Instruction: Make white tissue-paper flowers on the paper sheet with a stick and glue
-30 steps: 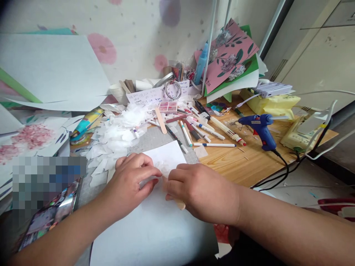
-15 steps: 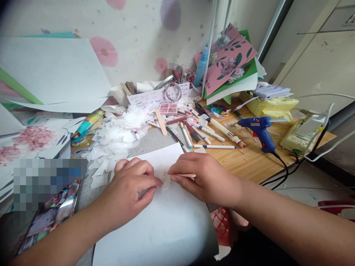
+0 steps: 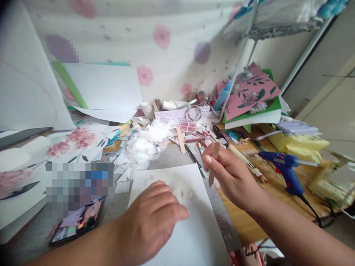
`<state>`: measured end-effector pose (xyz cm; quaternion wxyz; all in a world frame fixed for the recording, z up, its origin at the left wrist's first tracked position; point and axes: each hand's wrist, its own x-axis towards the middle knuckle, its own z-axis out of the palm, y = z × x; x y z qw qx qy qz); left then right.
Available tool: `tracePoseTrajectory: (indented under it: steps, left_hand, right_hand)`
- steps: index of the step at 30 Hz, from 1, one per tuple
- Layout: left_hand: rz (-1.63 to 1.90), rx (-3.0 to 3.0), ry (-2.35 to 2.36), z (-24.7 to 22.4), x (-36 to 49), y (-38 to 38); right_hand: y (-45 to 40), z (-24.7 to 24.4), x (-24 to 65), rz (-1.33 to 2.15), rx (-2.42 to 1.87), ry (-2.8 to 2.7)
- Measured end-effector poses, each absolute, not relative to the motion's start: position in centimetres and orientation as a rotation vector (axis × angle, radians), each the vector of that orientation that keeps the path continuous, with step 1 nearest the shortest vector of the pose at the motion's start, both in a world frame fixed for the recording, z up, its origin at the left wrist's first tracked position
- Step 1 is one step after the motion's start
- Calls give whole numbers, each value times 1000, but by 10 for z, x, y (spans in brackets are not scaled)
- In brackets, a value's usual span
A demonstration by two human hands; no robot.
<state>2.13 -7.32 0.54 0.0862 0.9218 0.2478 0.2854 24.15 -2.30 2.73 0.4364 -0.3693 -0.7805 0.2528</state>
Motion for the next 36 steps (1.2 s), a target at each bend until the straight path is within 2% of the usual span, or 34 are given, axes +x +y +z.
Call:
tracePoseTrajectory:
  steps: [6, 11, 15, 21, 25, 29, 32, 36]
  left_hand:
    - [1137, 2857, 655, 2, 24, -78]
    - [1184, 2879, 631, 6, 25, -84]
    - [1227, 2818, 812, 11, 20, -87]
    - [1459, 2661, 1050, 10, 9, -76]
    - [1517, 2306, 1217, 11, 4, -67]
    - [1317, 2036, 1310, 9, 7, -61]
    - [1081, 2012, 1289, 4, 13, -59]
    - [988, 1972, 1350, -2, 19, -56]
  right_hand:
    - [33, 26, 171, 520, -1055, -2421]
    - [66, 15, 106, 394, -1161, -2519]
    - [79, 14, 79, 466, -1281, -2516]
    - [56, 43, 121, 825, -1385, -2291]
    - [15, 55, 174, 1146, -1347, -2125]
    - [-16, 46, 206, 1335, -1327, -1990]
    - [-24, 32, 213, 1376, -1334, -1898]
    - [-23, 19, 211, 1395, -1361, -1850]
